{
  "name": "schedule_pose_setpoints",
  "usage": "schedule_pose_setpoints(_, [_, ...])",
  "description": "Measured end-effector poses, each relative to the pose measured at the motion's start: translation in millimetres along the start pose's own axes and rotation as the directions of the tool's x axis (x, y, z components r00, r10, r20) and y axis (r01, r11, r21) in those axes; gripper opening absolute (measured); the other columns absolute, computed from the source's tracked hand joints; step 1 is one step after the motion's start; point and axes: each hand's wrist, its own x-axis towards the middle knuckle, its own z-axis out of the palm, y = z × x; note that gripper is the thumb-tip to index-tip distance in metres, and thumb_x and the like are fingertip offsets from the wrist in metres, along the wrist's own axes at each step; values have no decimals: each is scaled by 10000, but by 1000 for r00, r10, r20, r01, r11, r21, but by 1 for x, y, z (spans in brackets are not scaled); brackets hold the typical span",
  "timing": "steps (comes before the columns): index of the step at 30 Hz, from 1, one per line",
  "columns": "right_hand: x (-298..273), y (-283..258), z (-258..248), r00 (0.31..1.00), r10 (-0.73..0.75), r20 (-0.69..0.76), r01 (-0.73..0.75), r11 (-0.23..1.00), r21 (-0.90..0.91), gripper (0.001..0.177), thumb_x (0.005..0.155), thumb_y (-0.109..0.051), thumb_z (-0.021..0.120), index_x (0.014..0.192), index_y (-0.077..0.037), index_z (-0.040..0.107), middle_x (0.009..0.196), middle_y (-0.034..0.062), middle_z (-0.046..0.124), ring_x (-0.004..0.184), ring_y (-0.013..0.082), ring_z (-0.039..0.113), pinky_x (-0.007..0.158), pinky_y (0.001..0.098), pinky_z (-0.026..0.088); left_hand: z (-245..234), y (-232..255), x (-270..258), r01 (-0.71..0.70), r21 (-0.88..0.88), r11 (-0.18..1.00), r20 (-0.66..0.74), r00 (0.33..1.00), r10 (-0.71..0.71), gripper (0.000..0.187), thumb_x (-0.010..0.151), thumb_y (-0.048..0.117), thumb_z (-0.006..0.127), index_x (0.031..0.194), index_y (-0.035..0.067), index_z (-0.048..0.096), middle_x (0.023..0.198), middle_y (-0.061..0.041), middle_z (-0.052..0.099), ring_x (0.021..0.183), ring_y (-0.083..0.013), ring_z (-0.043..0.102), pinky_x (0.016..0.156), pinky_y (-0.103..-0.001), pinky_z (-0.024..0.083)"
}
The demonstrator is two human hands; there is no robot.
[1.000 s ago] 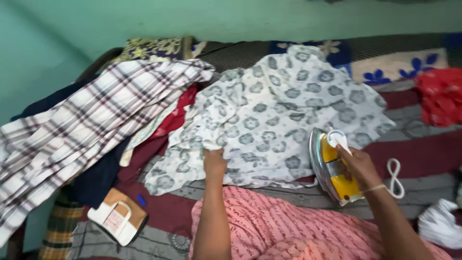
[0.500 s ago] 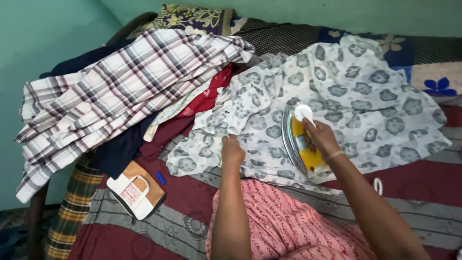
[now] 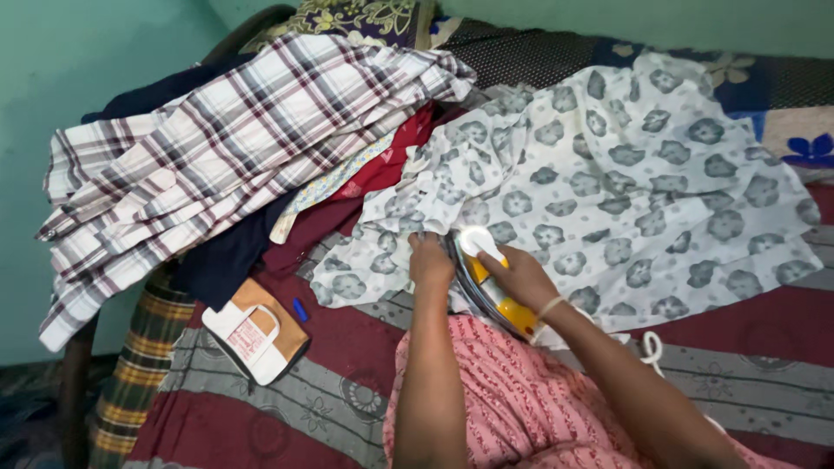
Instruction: The person irons a white floral-patterned shirt and a pair of dark blue jeans on a bed. They repeatedly smooth the fabric, reposition the garments, and use a yellow electric iron to press different sections until the items are flat.
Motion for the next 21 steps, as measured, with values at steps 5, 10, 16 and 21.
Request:
schedule_pose_setpoints(5, [1,-13,-20,984,28,-175,-92,923,-374,610,923,-595,587,1233,-83,701,908,247,740,888,430,715,792,511,550,-11,32,-25,86,193,977,153,981,-117,1198,621,190,985,1555,111,238,1639,-164,85,1391,-435,396,1056,-448,475])
schedule_pose_setpoints(10, [2,22,-91,943,44,-330,-167,920,-355,638,937,-581,594,1283,-52,676,907,274,728,885,457,702,794,526,543,-1,41,-31,11,427,904,183,978,-98,1236,628,257,988,1580,41,229,1666,-244,46,1456,-410,352,1112,-434,466])
schedule_pose_setpoints(16, [21,101,-208,790,-23,-612,-280,875,-395,644,998,-571,585,1266,7,677,1041,317,703,964,487,677,819,551,524,34,42,-17,22,513,858,109,990,-90,878,865,202,723,1592,61,251,1688,-170,86,1523,-389,222,945,-711,483])
schedule_pose_setpoints(21, [20,155,-287,665,172,-727,-479,845,-238,654,1039,-594,550,1245,12,682,1098,326,699,1060,508,652,908,572,497,79,49,-37,-224,775,591,-46,912,407,762,914,273,698,1516,-5,323,1684,-168,143,1569,-438,94,1104,-786,217])
